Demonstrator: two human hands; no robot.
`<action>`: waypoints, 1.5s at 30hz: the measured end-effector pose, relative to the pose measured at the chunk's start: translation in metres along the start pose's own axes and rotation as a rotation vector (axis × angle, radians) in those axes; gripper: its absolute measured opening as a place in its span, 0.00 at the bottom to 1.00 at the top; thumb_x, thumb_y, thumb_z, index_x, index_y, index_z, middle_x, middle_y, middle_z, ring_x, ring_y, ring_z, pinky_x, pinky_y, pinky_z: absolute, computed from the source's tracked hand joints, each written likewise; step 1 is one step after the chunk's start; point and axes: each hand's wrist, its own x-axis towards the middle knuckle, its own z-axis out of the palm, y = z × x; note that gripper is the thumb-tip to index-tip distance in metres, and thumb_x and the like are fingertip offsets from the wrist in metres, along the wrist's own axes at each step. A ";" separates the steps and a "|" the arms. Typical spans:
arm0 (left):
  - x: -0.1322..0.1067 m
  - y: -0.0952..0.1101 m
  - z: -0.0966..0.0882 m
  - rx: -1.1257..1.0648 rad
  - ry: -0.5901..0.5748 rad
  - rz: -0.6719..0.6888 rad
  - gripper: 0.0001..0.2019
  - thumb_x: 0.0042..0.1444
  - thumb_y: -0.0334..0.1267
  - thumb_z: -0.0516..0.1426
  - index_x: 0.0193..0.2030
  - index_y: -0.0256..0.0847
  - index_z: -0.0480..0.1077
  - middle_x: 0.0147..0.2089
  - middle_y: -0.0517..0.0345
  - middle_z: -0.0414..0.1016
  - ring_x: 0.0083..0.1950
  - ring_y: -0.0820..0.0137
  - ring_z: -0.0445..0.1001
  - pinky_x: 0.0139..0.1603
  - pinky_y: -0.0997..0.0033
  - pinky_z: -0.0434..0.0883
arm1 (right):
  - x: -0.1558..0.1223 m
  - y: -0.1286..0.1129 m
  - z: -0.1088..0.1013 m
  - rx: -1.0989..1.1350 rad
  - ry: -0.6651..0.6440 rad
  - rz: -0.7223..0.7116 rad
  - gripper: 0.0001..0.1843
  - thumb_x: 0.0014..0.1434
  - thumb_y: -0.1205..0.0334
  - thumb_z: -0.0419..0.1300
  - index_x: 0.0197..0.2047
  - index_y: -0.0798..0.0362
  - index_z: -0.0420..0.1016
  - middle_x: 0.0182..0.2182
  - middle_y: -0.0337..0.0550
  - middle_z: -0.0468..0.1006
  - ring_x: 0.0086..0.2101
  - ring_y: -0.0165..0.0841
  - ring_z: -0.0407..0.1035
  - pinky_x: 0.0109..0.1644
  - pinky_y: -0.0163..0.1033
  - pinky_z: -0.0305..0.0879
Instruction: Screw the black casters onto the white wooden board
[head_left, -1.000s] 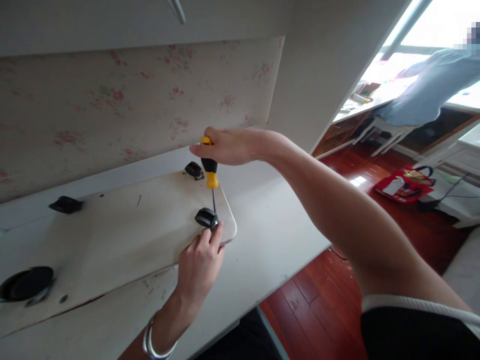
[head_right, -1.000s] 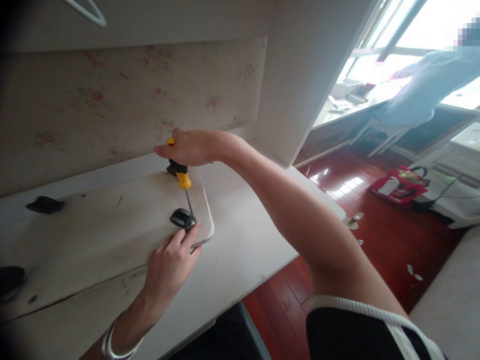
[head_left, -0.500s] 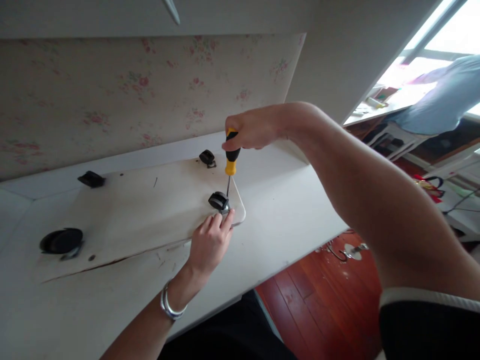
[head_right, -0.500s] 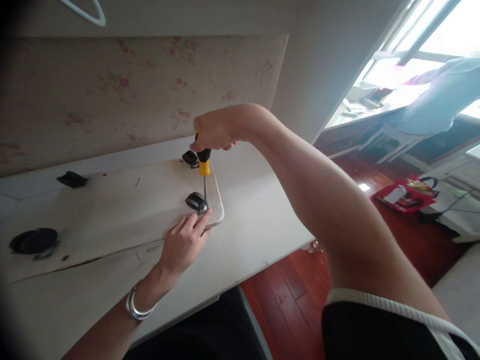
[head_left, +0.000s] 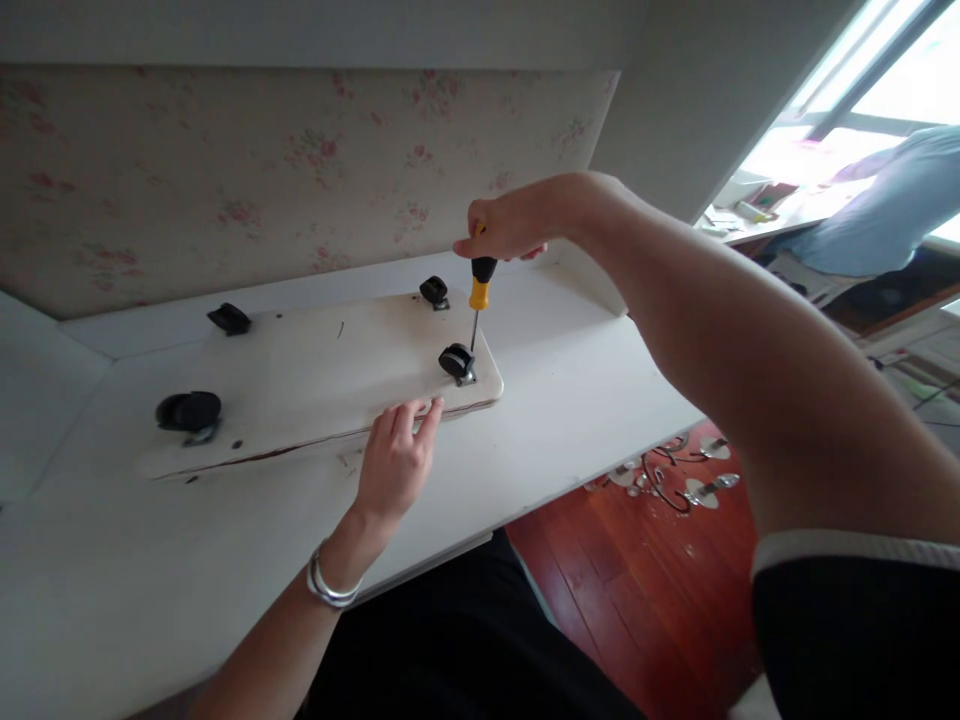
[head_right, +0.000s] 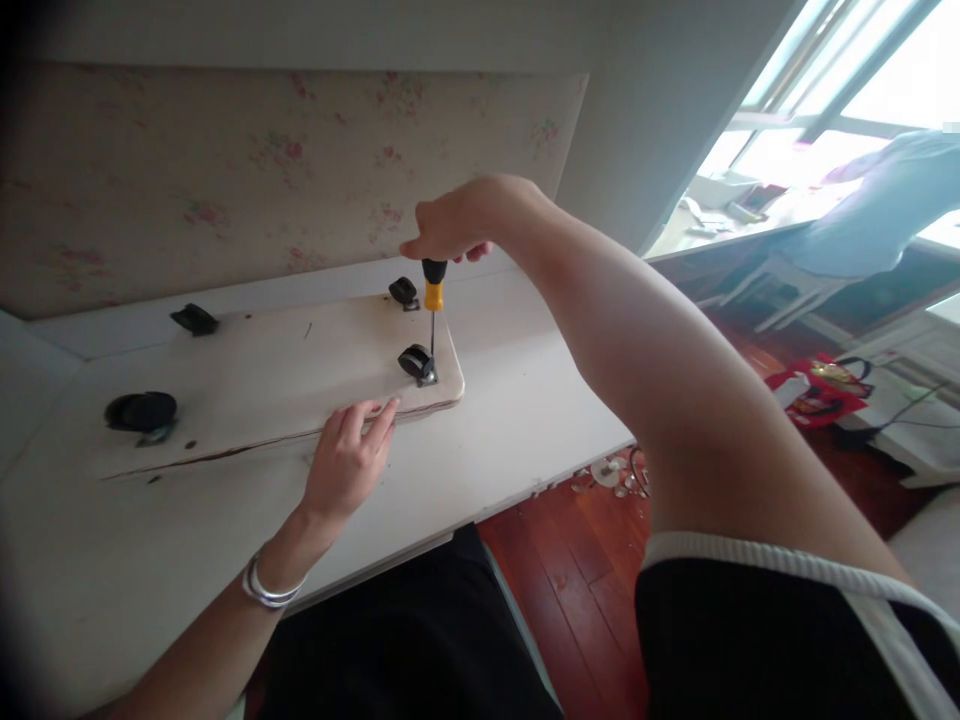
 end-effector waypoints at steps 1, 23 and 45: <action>-0.004 -0.005 -0.001 0.008 0.007 -0.003 0.20 0.63 0.26 0.56 0.61 0.38 0.71 0.49 0.44 0.75 0.48 0.57 0.72 0.52 0.57 0.70 | -0.002 -0.001 0.000 0.057 -0.045 -0.001 0.28 0.62 0.37 0.55 0.50 0.54 0.72 0.30 0.44 0.73 0.27 0.34 0.67 0.31 0.41 0.62; -0.017 -0.026 -0.003 0.023 0.111 0.016 0.15 0.66 0.30 0.56 0.58 0.36 0.72 0.45 0.51 0.80 0.44 0.63 0.77 0.49 0.64 0.71 | 0.002 -0.002 -0.002 0.094 -0.049 0.054 0.25 0.62 0.40 0.58 0.43 0.56 0.75 0.27 0.42 0.73 0.27 0.33 0.69 0.32 0.39 0.62; -0.016 -0.028 0.001 0.012 0.141 0.021 0.16 0.65 0.31 0.57 0.59 0.38 0.71 0.45 0.50 0.80 0.44 0.63 0.77 0.51 0.65 0.70 | -0.001 0.000 -0.004 -0.038 0.004 0.002 0.31 0.58 0.33 0.57 0.43 0.57 0.75 0.28 0.44 0.73 0.28 0.35 0.67 0.32 0.41 0.61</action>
